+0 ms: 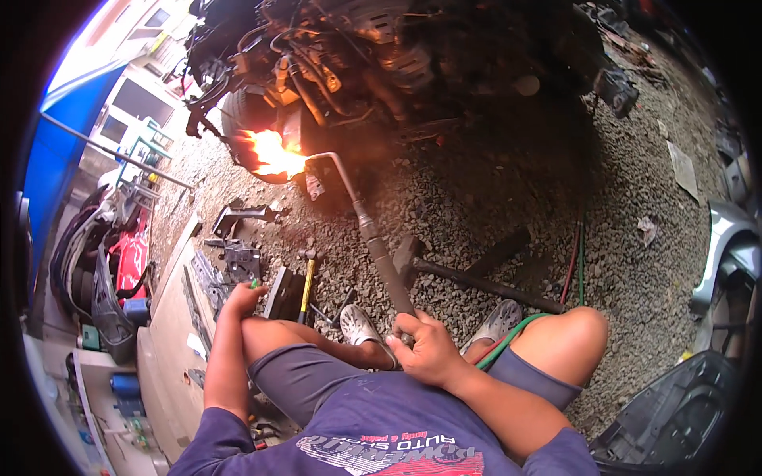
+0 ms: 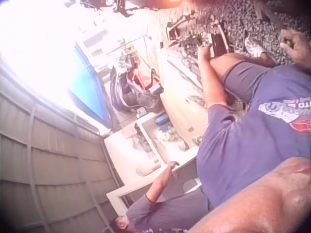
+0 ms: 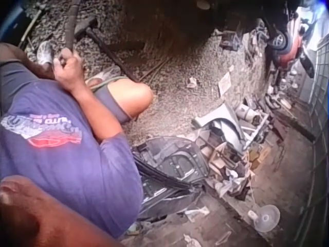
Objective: Repairing a damaged car chassis using a blowtorch, pry bar, and hammer.
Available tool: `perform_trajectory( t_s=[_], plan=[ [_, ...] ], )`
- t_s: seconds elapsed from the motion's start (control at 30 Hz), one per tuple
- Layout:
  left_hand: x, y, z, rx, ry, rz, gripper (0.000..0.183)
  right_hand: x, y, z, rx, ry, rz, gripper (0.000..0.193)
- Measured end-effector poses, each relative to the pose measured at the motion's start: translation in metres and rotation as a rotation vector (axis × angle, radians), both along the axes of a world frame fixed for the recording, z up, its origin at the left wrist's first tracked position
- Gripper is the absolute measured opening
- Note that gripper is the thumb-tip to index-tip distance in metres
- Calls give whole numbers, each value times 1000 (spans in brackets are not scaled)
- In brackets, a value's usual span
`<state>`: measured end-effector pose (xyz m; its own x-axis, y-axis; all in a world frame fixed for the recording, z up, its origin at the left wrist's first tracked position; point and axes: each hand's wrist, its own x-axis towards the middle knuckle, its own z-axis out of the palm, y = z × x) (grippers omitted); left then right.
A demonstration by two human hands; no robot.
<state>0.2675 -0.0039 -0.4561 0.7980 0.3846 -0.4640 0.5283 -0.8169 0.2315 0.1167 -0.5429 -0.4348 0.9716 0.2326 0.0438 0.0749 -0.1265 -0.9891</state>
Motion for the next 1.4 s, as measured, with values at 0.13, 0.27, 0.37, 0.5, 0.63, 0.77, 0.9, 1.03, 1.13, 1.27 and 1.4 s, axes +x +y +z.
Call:
perform_trajectory(
  t_s=[0.13,0.27,0.37,0.5,0.63,0.77,0.9,1.03,1.13,1.27,1.4],
  plan=[
    [11,-16,-19,151,166,-206,67,4,0,6,-29,44,-16,14],
    [15,-22,-19,86,246,-161,62,6,-1,6,-52,40,-22,14],
    [17,-23,-17,66,248,-124,52,9,-3,2,-48,53,-19,15],
    [17,-33,-14,114,244,-244,51,13,-3,-11,59,213,23,16],
    [24,-47,-7,137,317,-205,54,15,4,-20,90,179,58,7],
    [24,-56,-7,164,358,-286,57,17,9,-25,134,186,44,8],
    [20,-57,-3,186,333,-313,57,19,10,-21,112,135,84,10],
    [20,-97,7,-16,192,-308,52,19,14,-19,97,81,103,11],
    [-9,-230,34,-895,149,-128,61,15,14,-24,52,112,89,12],
    [-50,-343,51,-1144,32,-146,47,17,16,-34,-51,-121,33,14],
    [-58,-338,17,-1139,-93,-180,35,17,13,-19,-23,94,79,17]
  ],
)
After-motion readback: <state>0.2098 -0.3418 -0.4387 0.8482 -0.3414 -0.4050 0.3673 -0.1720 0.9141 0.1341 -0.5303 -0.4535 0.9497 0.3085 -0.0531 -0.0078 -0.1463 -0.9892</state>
